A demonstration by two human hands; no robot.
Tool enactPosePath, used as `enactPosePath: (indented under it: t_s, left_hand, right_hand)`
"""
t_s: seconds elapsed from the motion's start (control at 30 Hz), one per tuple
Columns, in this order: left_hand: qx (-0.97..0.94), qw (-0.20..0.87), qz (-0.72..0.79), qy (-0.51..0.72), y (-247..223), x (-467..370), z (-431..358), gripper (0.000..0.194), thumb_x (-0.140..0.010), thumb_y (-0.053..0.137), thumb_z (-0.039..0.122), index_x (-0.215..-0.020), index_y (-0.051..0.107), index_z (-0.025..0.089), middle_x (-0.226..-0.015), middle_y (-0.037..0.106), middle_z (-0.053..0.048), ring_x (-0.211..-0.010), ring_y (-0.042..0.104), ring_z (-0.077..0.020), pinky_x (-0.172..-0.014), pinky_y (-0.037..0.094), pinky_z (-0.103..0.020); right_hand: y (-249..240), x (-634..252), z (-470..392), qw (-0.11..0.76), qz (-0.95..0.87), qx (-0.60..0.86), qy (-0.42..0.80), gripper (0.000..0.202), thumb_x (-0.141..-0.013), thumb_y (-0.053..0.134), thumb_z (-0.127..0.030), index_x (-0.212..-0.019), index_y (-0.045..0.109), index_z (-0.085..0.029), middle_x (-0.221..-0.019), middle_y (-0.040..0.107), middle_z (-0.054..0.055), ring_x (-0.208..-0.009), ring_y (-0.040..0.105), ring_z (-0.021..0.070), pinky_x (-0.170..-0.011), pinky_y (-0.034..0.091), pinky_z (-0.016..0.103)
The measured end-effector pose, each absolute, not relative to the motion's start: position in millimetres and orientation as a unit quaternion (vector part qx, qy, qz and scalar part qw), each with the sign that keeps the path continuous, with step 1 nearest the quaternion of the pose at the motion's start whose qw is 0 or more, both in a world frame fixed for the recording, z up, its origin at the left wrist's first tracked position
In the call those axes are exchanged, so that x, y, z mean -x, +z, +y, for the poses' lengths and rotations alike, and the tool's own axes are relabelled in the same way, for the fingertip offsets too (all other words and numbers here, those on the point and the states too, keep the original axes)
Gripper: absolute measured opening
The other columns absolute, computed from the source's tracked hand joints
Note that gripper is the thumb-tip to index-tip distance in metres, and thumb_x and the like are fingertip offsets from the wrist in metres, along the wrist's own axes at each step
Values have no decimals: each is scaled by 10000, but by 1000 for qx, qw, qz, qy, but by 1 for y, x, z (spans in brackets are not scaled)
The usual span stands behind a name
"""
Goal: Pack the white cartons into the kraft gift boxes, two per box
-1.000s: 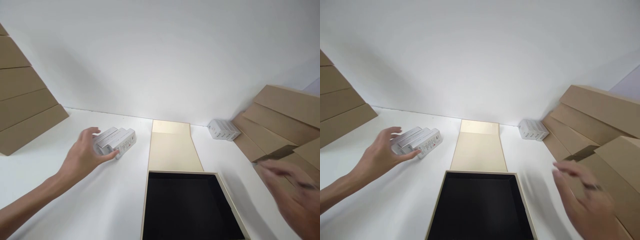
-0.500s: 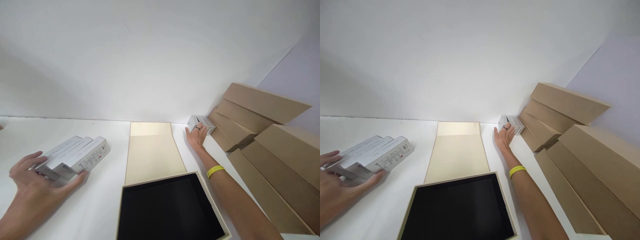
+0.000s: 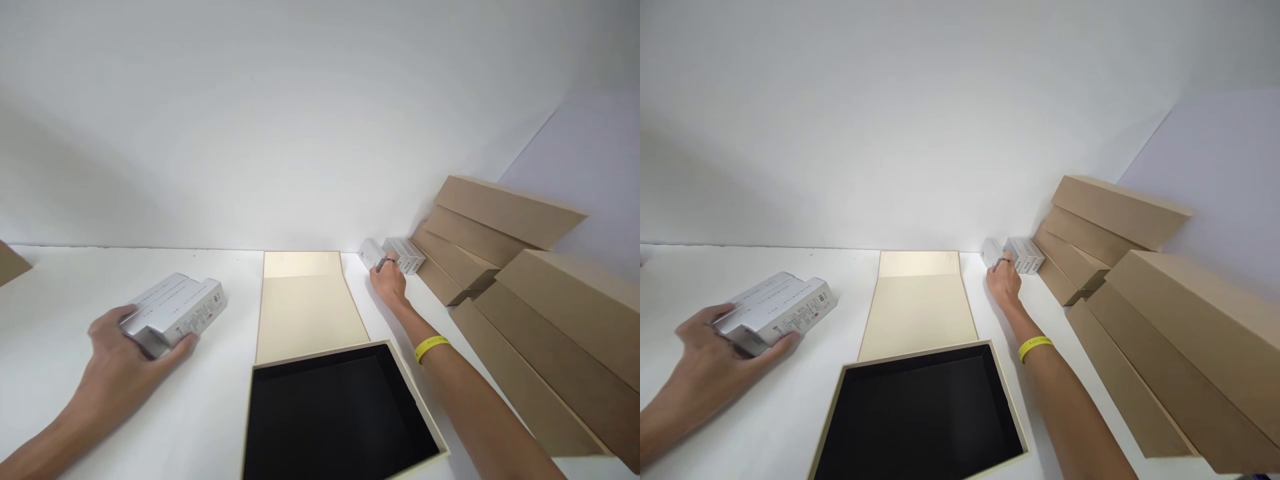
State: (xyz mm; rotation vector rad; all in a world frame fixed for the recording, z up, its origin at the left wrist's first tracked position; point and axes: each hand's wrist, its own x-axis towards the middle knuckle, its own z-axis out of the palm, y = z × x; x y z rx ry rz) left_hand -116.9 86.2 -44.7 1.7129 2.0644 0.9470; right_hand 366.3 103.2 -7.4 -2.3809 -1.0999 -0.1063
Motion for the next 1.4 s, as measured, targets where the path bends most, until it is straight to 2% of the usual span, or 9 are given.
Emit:
enactPosePath:
  t_s: [0.23, 0.43, 0.6, 0.7, 0.8, 1.0, 1.17, 1.3, 1.4]
  left_hand:
    - [-616, 176, 696, 324, -26, 103, 72, 1027, -681, 750, 702, -1435, 177, 304, -1415, 489, -142, -1109, 688, -354, -889, 622, -496]
    - [-664, 157, 655, 326, -32, 107, 73, 970, -746, 696, 635, -1461, 197, 209, -1395, 473, -189, -1168, 644, -351, -919, 589, -498]
    - [-686, 125, 631, 341, -32, 107, 68, 830, -797, 667, 596, -1442, 291, 232, -1469, 407, -161, -1230, 597, -329, -965, 569, -474]
    - [-685, 129, 636, 332, -28, 111, 60, 798, -797, 679, 584, -1428, 327, 245, -1447, 448, -148, -1183, 616, -322, -899, 587, -446]
    - [-695, 135, 634, 310, -23, 119, 49, 781, -810, 672, 594, -1422, 325, 255, -1455, 439, -145, -1144, 632, -312, -855, 595, -423]
    - [-726, 132, 610, 289, -24, 147, 18, 670, -851, 657, 547, -1412, 381, 309, -1526, 321, -119, -1161, 643, -279, -938, 600, -447]
    - [-771, 13, 558, 305, -23, 168, 5, 515, -909, 631, 482, -1368, 499, 291, -1548, 322, -151, -1394, 475, -397, -1016, 551, -573]
    - [-803, -113, 501, 303, -9, 156, -3, 228, -965, 600, 327, -1175, 574, 240, -1562, 407, -136, -1548, 247, -447, -1170, 363, -677]
    - [-804, -145, 494, 298, -5, 142, -9, 185, -971, 608, 304, -1129, 540, 236, -1502, 507, -134, -1531, 318, -429, -1175, 342, -672]
  right_hand:
    - [-6, -362, 63, 266, -416, 870, -5, 499, -975, 616, -488, -1370, 535, -194, -1239, 635, 88, -1047, 650, 219, -940, 557, 463]
    - [-5, -375, 3, 306, -393, 864, 78, 505, -940, 657, -466, -1346, 533, -192, -1000, 656, 28, -820, 625, 165, -822, 544, 388]
    - [-1, -389, -36, 427, -325, 817, 211, 361, -882, 665, -368, -1165, 538, -183, -808, 595, -27, -592, 493, 104, -598, 456, 274]
    - [11, -388, -47, 491, -311, 754, 305, 242, -807, 645, -357, -968, 550, -203, -716, 553, -9, -549, 440, 118, -531, 416, 297]
    - [28, -374, -50, 534, -322, 697, 354, 216, -748, 658, -374, -868, 529, -249, -808, 615, 67, -585, 460, 141, -527, 424, 336]
    - [51, -334, -57, 587, -350, 653, 326, 425, -727, 744, -379, -1068, 499, -315, -960, 683, 78, -645, 524, 154, -548, 474, 303]
    - [49, -319, -89, 598, -363, 652, 292, 738, -529, 898, -481, -1167, 587, -277, -992, 719, 71, -681, 604, 190, -538, 542, 303]
    - [42, -325, -125, 625, -347, 664, 219, 638, -564, 879, -457, -1125, 632, -283, -928, 727, 45, -665, 581, 159, -511, 507, 241]
    - [37, -335, -150, 638, -346, 679, 112, 596, -558, 854, -424, -1090, 634, -270, -894, 717, 47, -723, 621, 185, -568, 527, 267]
